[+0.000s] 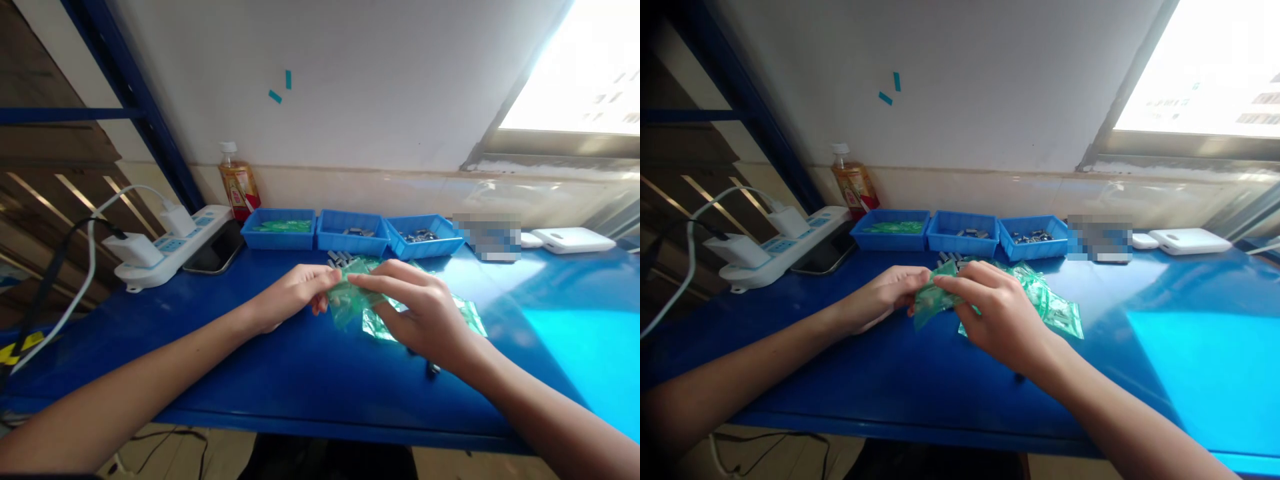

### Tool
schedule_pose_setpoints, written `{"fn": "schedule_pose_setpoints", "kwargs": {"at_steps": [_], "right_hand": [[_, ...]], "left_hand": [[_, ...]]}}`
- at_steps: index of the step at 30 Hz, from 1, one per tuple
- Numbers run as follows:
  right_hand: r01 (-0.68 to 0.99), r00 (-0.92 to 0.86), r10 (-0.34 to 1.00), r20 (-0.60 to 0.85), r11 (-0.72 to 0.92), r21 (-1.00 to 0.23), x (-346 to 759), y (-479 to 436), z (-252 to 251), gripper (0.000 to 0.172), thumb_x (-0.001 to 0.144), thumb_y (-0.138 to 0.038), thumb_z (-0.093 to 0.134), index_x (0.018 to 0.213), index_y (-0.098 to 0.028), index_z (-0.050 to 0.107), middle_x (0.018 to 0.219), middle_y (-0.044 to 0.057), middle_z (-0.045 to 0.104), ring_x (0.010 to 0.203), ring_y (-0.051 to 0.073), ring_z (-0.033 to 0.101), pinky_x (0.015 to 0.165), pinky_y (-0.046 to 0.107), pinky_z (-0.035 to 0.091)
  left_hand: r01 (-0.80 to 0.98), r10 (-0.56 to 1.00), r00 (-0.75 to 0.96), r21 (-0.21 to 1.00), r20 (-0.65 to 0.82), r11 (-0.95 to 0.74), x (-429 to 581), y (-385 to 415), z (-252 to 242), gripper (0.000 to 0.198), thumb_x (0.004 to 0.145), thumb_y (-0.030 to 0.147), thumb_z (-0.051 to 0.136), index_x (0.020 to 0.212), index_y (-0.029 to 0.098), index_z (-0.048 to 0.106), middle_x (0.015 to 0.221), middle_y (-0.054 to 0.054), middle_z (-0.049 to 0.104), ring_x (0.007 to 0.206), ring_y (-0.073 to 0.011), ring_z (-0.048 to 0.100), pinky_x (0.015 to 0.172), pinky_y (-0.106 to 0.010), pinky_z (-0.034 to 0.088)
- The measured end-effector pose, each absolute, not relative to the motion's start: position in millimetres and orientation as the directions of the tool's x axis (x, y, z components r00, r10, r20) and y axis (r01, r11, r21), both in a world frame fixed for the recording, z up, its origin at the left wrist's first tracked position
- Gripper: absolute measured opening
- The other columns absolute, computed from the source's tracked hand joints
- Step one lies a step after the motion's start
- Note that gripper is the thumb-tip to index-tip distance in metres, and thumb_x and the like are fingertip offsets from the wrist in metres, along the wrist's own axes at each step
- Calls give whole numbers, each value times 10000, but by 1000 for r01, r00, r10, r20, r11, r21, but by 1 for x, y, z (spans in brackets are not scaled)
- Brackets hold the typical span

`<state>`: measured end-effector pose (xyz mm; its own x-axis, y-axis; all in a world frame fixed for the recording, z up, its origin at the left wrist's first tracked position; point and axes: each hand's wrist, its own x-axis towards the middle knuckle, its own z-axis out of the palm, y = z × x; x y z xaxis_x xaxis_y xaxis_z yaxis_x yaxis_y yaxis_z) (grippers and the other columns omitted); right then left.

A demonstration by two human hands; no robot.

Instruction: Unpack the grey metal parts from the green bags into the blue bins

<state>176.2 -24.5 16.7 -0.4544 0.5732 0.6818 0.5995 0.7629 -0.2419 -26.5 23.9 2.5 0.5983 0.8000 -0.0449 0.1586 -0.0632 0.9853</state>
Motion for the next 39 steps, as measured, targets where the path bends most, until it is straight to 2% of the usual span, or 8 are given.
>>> {"fn": "schedule_pose_setpoints", "kwargs": {"at_steps": [5,11,15,19,25,29,34,39], "right_hand": [[525,-280,709,647,677,-515,169,-25,12,343,864,-143,455,1172,-226,580,965,52,667,847,159,628,714,273,505],[198,-228,974,-14,32,-980,167,-20,17,461,902,-555,400,970,-147,604,686,37,633,622,152,592,586,268,481],[-2,-280,960,7,7,-1000,160,-23,14,344,812,-485,593,923,-159,599,751,29,634,637,146,587,573,263,476],[306,-72,925,372,376,-875,160,-22,9,179,814,-350,615,831,-172,611,695,4,590,639,137,539,572,257,433],[644,-195,664,721,642,-417,167,-20,2,219,807,-123,523,905,-215,695,860,62,576,811,194,547,715,347,472],[680,-258,615,745,664,-312,164,-24,-2,324,809,-75,466,940,-237,715,971,87,521,947,233,512,794,413,475],[702,-153,732,664,553,-449,161,-27,1,263,858,-167,483,957,-244,714,1091,107,466,1064,268,470,866,451,462],[548,-8,928,373,316,-774,164,-24,14,420,878,-518,474,681,-195,656,895,76,547,873,224,537,756,369,472]], "left_hand": [[18,787,616,998,33,-56,-25,23,3,305,789,405,671,933,155,571,684,7,616,599,-119,603,579,-231,481],[4,737,465,832,490,-555,-29,20,6,73,830,208,620,892,178,595,1026,-64,648,979,-185,631,821,-306,527],[162,614,485,625,623,-763,-31,15,6,115,828,114,563,856,198,637,1168,-80,562,1123,-201,542,881,-334,510],[267,676,466,638,571,-722,-30,19,4,111,847,202,572,908,212,663,1217,-91,492,1171,-213,491,873,-326,506],[56,814,578,992,61,-115,-26,25,3,502,856,601,473,897,134,652,853,-83,650,830,-192,626,723,-309,501],[-34,826,560,994,-65,102,-22,24,3,378,762,489,677,804,117,630,708,-26,623,647,-114,589,647,-241,459],[1,903,325,955,281,-297,-23,26,-2,229,798,359,665,874,148,616,755,-12,635,695,-123,594,683,-254,473],[285,553,395,475,733,-833,-29,20,-2,72,867,220,580,845,189,640,938,-51,644,892,-155,614,812,-296,486]]}}
